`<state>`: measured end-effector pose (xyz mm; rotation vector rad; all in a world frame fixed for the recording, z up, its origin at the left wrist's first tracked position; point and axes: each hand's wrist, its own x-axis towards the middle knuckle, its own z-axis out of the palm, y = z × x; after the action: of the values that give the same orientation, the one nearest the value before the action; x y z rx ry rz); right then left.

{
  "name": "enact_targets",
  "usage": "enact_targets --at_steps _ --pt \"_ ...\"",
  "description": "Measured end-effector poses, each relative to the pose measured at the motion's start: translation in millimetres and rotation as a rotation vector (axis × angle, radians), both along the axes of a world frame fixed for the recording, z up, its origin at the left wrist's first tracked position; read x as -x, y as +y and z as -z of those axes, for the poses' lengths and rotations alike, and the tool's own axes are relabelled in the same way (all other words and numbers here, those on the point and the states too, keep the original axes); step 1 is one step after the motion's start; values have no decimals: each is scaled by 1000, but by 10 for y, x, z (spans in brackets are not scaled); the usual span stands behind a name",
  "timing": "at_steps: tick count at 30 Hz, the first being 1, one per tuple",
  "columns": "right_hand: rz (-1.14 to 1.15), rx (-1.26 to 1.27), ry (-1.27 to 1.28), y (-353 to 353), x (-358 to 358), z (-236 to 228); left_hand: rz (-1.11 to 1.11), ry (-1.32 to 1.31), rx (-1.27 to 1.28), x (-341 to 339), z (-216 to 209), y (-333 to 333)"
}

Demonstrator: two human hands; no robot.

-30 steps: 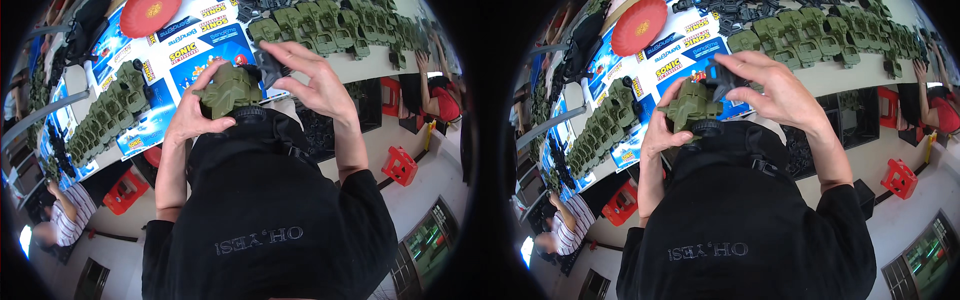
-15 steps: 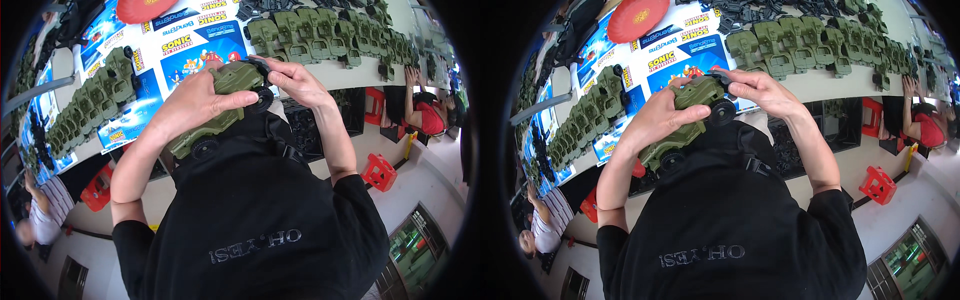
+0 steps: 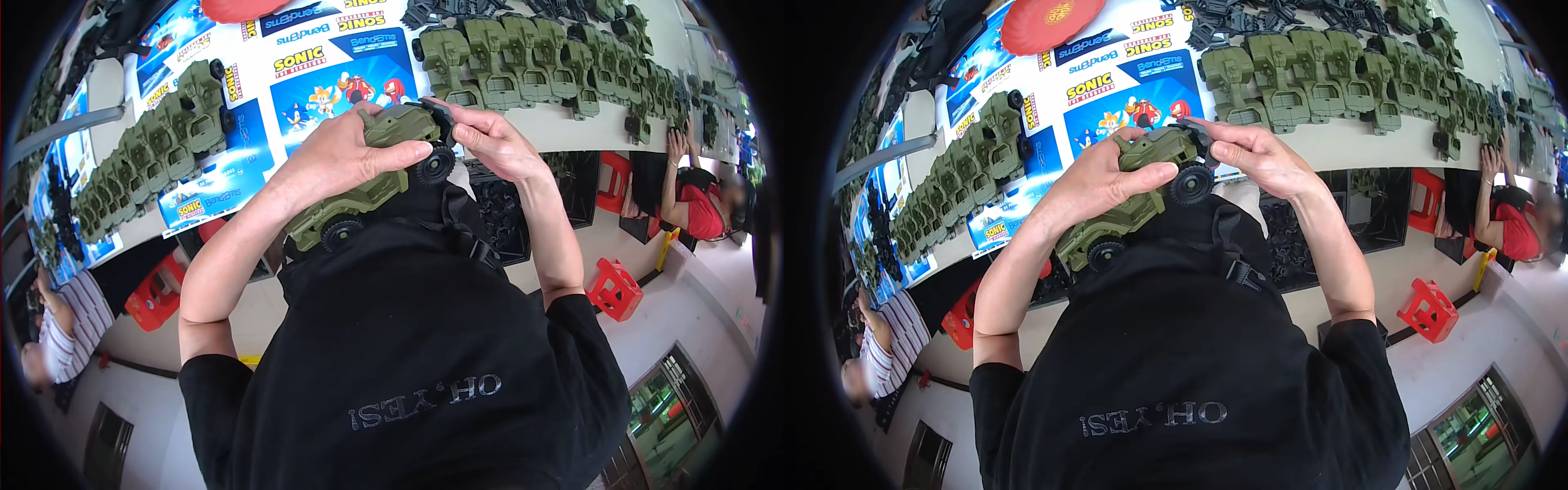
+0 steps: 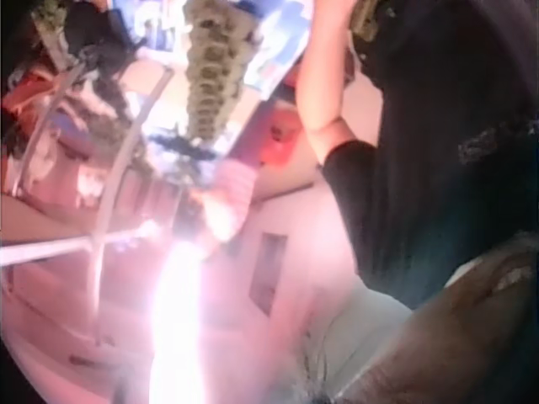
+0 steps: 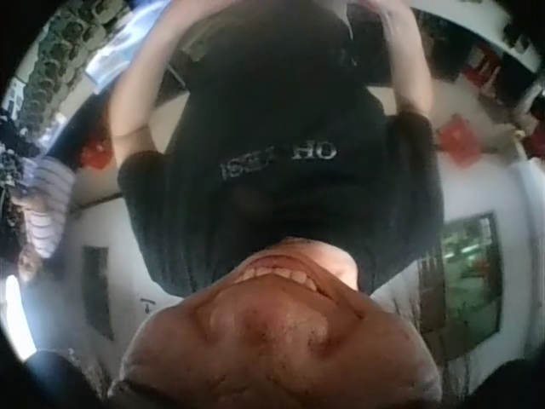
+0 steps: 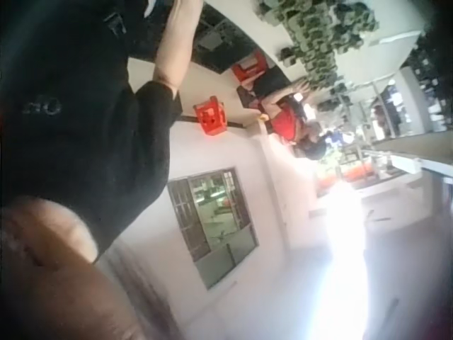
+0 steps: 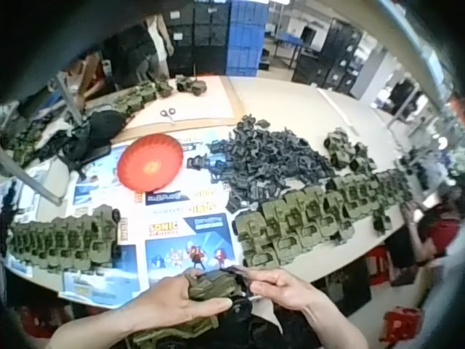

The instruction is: The person assembles green plastic toy tanks by hand, attaching black wheels to the tank bodies. They pick up a tank body and a wheel, fit them together, and place the completed unit on a table. The process is repeated multiple times in a workshop setting with other people present.

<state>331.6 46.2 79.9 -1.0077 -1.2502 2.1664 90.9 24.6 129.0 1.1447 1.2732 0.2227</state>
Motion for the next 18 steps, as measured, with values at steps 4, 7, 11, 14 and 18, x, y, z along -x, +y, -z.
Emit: enact_targets --at_steps 4,7,11,14,18 --pt "-78 -89 -102 39 -23 -41 -27 -4 -22 -2 13 -20" --pt "-126 -259 -175 53 30 -118 -3 45 -32 -6 28 -33" --pt "-203 -410 -302 45 43 -202 34 93 -114 -17 30 -52" --pt "-221 -496 -294 18 43 -224 39 146 -120 -24 -38 -70" --pt "51 -191 -332 -16 150 -230 50 152 -186 -64 -83 -132"
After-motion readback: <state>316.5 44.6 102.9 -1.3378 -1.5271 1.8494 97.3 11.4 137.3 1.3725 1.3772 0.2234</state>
